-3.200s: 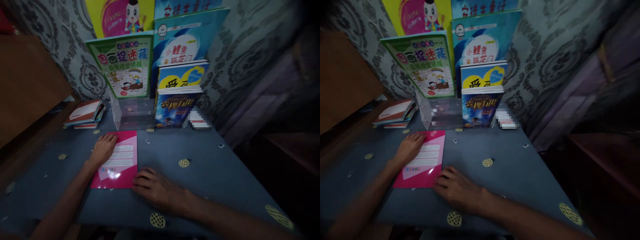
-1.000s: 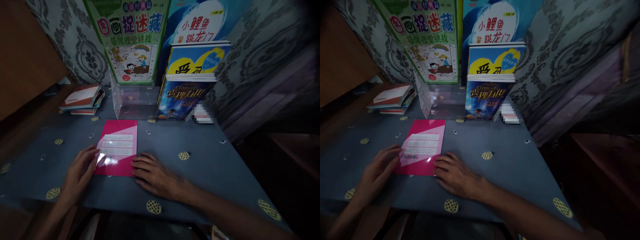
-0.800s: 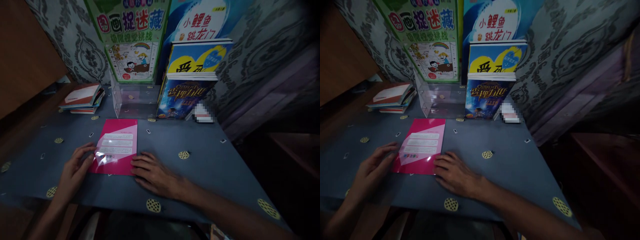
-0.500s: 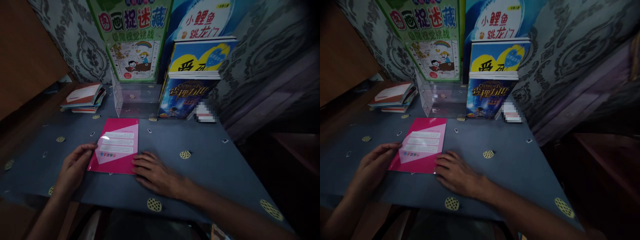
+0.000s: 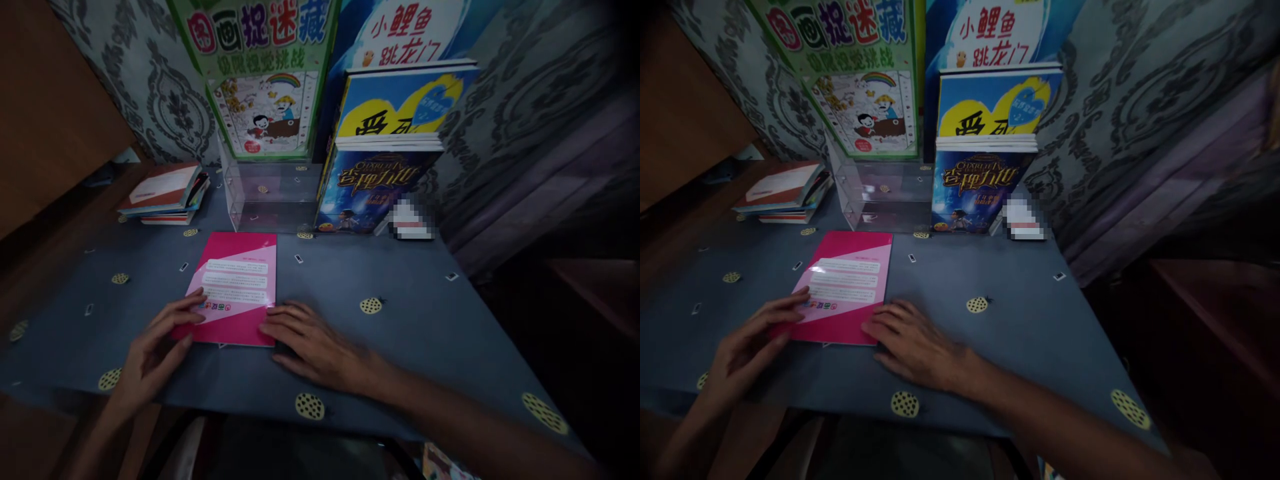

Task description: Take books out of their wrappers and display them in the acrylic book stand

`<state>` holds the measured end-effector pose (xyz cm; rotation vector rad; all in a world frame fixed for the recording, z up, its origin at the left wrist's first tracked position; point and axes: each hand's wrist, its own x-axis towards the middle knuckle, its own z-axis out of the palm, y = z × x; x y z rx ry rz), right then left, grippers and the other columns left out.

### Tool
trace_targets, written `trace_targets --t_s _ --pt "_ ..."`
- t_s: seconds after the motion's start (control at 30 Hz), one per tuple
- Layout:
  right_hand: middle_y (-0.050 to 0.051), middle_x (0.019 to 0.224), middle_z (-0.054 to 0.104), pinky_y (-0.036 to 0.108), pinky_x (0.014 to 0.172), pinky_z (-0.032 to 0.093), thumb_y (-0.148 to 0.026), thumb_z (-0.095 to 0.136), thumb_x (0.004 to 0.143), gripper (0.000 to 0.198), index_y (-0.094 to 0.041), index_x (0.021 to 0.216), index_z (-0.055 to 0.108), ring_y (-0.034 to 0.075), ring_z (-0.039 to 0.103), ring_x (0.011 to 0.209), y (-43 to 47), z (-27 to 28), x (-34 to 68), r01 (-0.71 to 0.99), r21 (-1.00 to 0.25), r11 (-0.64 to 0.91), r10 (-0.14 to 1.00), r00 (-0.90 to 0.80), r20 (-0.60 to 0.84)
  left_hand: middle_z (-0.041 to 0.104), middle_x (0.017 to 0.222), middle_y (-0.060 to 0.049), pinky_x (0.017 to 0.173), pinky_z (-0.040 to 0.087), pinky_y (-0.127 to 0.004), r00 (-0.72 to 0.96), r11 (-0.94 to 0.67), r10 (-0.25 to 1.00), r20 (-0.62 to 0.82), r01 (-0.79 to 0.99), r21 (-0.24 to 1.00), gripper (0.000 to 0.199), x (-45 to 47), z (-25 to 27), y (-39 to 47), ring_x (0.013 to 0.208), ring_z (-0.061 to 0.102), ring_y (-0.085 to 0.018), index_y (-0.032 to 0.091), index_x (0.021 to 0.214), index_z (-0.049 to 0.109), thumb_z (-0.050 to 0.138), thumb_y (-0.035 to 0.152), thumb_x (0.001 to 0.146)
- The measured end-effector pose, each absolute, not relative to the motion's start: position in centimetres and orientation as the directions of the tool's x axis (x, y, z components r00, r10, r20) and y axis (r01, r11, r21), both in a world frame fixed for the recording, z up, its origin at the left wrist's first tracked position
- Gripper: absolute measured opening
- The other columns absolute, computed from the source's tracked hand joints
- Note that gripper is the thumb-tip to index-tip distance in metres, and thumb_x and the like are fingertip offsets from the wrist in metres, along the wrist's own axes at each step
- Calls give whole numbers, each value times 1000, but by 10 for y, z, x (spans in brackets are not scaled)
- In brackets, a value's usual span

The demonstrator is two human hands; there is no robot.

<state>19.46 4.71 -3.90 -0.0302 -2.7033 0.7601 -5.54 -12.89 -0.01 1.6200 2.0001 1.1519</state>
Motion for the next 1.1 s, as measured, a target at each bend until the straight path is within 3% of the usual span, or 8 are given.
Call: trace_targets --t_s 0.2,0.3,0.5,0.67,0.83,0.93,1.1 --pt "18 148 53 49 116 43 -33 67 95 58 -12 145 48 28 44 138 50 -33 198 -48 -511 858 92 -965 245 55 152 -6 111 50 -49 -60 -88 966 250 836 542 39 -60 0 -132 141 51 -31 35 124 70 72 37 86" --pt "19 152 47 49 116 43 -33 66 95 61 -13 149 44 28 38 144 49 -32 199 -46 -513 857 98 -963 250 53 154 -5 111 50 -49 5 -168 944 329 868 468 40 -61 -4 -130 144 46 -30 35 130 67 68 35 90" --pt "15 149 52 45 115 46 -18 58 97 57 -20 152 41 24 44 142 48 -37 200 -50 -547 836 167 -926 339 69 136 -5 112 51 -47 -20 -177 913 408 881 439 34 -60 5 -123 138 55 -26 30 126 71 56 24 95" --pt "12 144 58 46 113 48 -9 53 94 58 -25 150 44 22 51 138 63 -37 194 -102 -557 824 236 -832 502 75 124 -5 102 59 -44 -95 -175 875 475 852 493 29 -57 19 -114 119 69 -27 30 118 75 62 26 92" --pt "11 131 68 48 105 53 -14 56 95 48 -27 141 54 24 62 124 98 -27 163 -180 -530 829 255 -722 644 80 108 -3 94 63 -40 -290 -131 799 526 771 624 21 -59 37 -95 101 77 -26 29 102 80 68 38 88" --pt "10 121 73 45 98 55 -20 54 98 34 -25 131 63 23 66 114 117 -21 137 -185 -537 823 286 -681 674 81 102 -6 84 65 -38 -450 -47 762 466 678 733 29 -65 50 -81 95 77 -28 25 97 79 74 49 80" --pt "9 106 74 38 91 57 -33 52 102 27 -21 118 70 22 69 100 137 -24 102 -68 -590 804 429 -621 656 80 99 -9 81 64 -36 -582 -165 687 434 458 874 50 -90 55 -47 93 76 -26 20 106 69 83 51 70"
